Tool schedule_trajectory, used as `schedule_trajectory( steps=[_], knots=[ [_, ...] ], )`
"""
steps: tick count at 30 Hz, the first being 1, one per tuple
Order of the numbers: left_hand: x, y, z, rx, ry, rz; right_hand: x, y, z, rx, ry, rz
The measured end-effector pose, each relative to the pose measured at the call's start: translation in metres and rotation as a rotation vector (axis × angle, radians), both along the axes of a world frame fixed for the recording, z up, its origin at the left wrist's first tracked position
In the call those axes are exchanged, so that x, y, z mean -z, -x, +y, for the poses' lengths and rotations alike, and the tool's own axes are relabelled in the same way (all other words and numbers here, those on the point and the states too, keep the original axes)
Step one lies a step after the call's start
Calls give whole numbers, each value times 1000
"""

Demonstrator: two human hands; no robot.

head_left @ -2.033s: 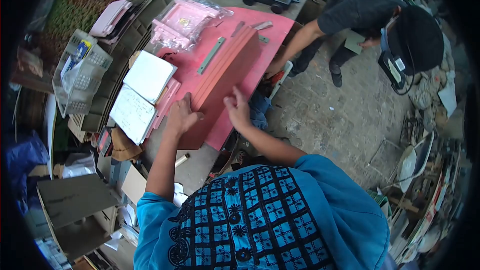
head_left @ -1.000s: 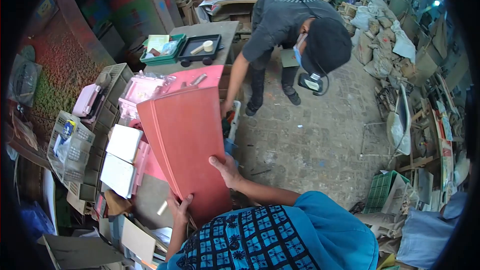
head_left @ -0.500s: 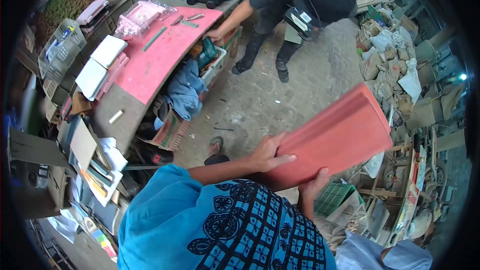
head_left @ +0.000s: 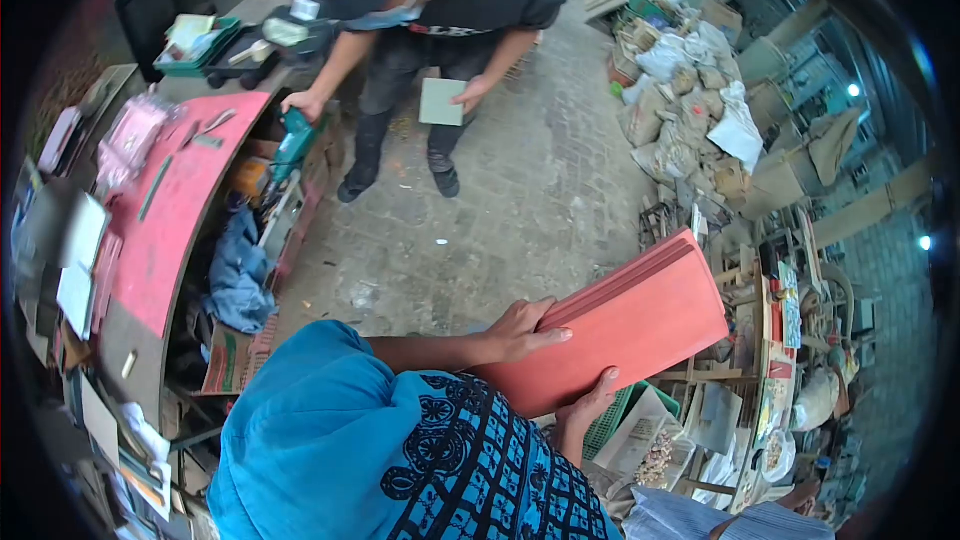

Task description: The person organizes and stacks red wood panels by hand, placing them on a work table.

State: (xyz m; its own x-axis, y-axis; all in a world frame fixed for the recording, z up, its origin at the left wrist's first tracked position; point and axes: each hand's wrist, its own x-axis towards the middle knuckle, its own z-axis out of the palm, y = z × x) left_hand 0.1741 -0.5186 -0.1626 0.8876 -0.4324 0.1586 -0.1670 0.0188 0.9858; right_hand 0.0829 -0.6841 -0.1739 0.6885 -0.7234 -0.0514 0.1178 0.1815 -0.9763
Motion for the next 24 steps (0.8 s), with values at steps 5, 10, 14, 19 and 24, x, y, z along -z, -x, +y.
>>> schedule_trajectory(
  steps=[5, 10, 14, 19, 24],
  knots=[
    [-9, -65, -35, 129, -2, -6, -7, -43, -21, 37, 36, -57],
    [-4, -127, -75, 168, -31, -80, 4, -98, -55, 95, 45, 11],
    [9, -190, -108, 43, -82, -155, -6, -170, -80, -28, 43, 87],
    [12, -269, -149, -207, -25, -153, -13, -289, -138, -289, 30, -31],
    [0, -330, -176, -408, -45, -72, -23, -387, -188, -508, 26, 44]
  ],
)
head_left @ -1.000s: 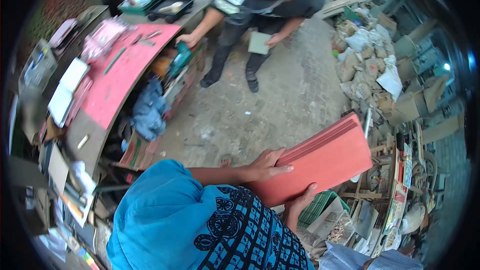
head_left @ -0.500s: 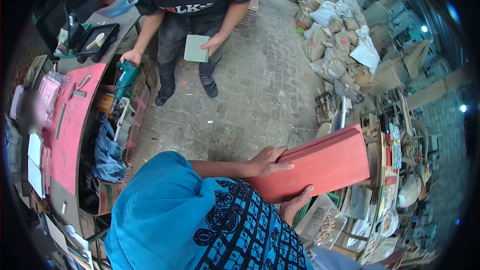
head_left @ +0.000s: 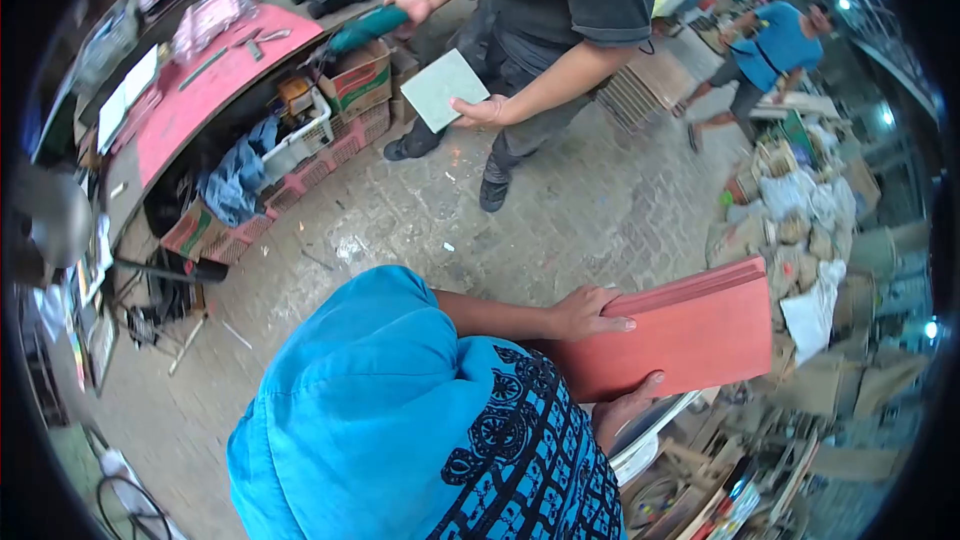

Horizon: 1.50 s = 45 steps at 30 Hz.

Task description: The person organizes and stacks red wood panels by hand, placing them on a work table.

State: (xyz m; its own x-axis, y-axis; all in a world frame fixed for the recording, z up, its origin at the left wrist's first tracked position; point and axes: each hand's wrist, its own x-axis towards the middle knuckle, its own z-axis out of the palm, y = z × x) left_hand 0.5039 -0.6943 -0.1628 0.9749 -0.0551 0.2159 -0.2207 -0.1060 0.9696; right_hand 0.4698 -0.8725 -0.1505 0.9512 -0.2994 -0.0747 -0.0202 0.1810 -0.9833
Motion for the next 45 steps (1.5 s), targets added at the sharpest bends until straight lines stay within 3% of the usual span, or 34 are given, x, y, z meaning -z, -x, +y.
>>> schedule_trajectory(
  steps=[7, 12, 16, 22, 26, 28, 35, 38, 42, 45],
  knots=[
    [18, -80, -21, -212, 26, -18, 12, -105, -20, -202, -111, 23],
    [9, -162, -25, -140, 50, 60, 36, -197, -34, -106, -66, -159],
    [-5, -235, -31, -70, 33, 111, 41, -263, -49, -24, -11, -120],
    [28, -339, -64, -59, 144, 60, 33, -350, -60, 33, -61, -184],
    [31, -414, -65, -26, 191, 153, 34, -432, -75, -39, -6, -178],
    [22, -444, -63, -94, 333, 62, 23, -477, -66, -116, 92, -178],
    [22, -533, 20, -361, 447, 47, 19, -628, 30, -421, 149, -120],
    [53, -583, 69, -436, 449, 43, 43, -701, 74, -549, 406, -8],
    [83, -685, 157, -460, 405, 61, 66, -797, 165, -524, 439, -25],
    [73, -753, 207, -472, 484, 162, 60, -870, 216, -546, 381, 54]
  ],
)
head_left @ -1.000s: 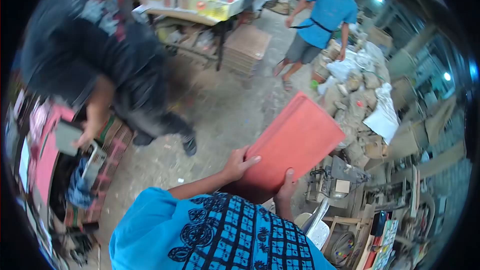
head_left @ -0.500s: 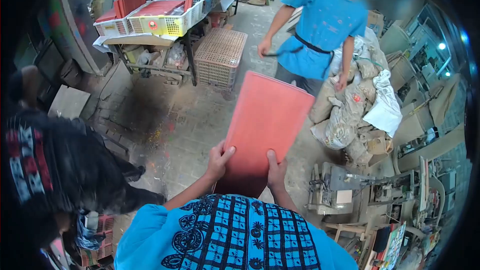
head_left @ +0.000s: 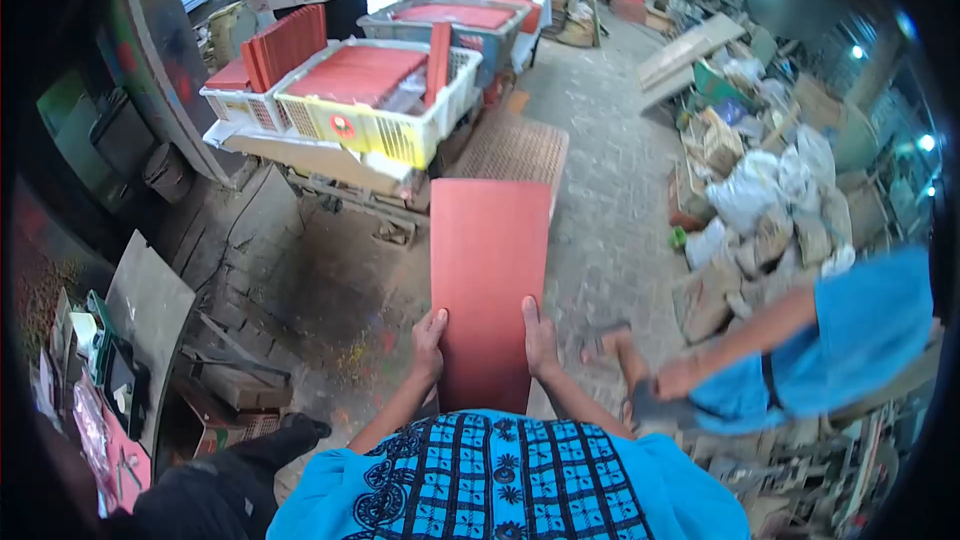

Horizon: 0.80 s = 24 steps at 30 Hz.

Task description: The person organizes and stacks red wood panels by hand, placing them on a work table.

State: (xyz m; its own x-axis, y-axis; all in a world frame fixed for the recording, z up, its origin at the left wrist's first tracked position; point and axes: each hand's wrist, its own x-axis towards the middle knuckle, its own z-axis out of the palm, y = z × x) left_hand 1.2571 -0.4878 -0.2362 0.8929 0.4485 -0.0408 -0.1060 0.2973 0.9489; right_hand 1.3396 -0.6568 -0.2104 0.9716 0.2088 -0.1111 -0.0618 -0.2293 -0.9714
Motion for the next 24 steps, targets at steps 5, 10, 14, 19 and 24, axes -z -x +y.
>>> schedule_trajectory(
  steps=[5, 10, 14, 19, 24],
  knots=[
    [16, -108, 38, 99, 181, -2, -15, -82, 22, 49, -114, 72],
    [13, -216, 10, 220, 111, 24, -21, -149, -3, 167, -149, -1],
    [-15, -314, -35, 271, -125, 91, -16, -243, -41, 275, -337, -64],
    [-35, -444, -119, 645, 755, -34, -55, -413, -155, 99, -355, 47],
    [-61, -576, -187, 869, 705, -109, -133, -522, -221, -183, -149, 253]
  ],
)
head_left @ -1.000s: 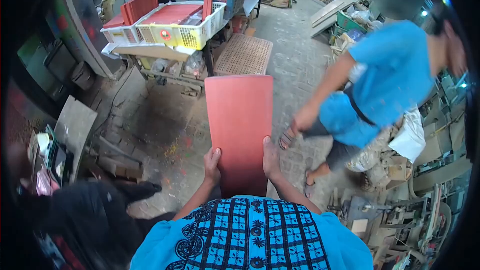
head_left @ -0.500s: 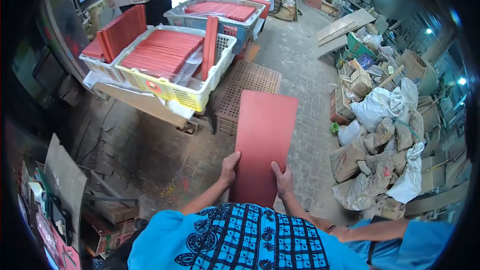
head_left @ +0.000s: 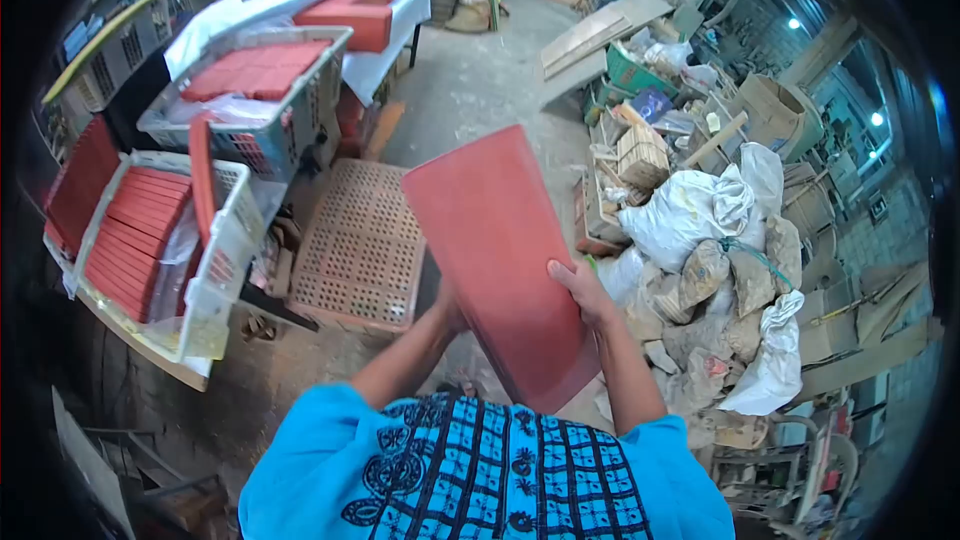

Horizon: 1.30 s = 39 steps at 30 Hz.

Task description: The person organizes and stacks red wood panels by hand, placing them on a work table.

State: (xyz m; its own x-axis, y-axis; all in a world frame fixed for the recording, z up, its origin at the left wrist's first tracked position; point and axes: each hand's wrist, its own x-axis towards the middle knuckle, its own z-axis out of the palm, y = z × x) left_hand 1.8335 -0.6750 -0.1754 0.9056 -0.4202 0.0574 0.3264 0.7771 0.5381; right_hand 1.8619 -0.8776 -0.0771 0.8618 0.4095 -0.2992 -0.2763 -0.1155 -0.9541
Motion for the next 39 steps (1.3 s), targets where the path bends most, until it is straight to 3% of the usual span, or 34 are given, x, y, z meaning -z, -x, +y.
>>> schedule_trajectory(
  steps=[3, 4, 8, 11, 14, 17, 21, 27, 36, 39],
  knots=[
    [30, -61, -51, 192, 114, 48, 21, -37, -18, -91, 40, 46],
    [35, -75, -67, 238, 143, 77, 34, -53, -31, -238, 267, -39],
    [73, -119, -99, 247, 132, 276, 30, -94, -34, -418, 670, -349],
    [120, -178, -115, 180, -3, 441, 22, -134, -41, -261, 715, -281],
    [165, -257, -119, 71, -195, 583, 29, -189, -46, -149, 782, -524],
    [197, -354, -110, -27, -352, 655, 39, -254, -30, -99, 829, -1156],
    [214, -470, -98, -131, -512, 733, 3, -364, 16, -243, 913, -1361],
    [208, -615, -84, -260, -656, 758, -13, -514, 35, -256, 838, -1329],
    [236, -764, -95, -458, -663, 910, 86, -683, -122, -270, 818, -1198],
    [232, -798, -94, -518, -639, 977, 84, -748, -126, -449, 678, -1186]
  ],
)
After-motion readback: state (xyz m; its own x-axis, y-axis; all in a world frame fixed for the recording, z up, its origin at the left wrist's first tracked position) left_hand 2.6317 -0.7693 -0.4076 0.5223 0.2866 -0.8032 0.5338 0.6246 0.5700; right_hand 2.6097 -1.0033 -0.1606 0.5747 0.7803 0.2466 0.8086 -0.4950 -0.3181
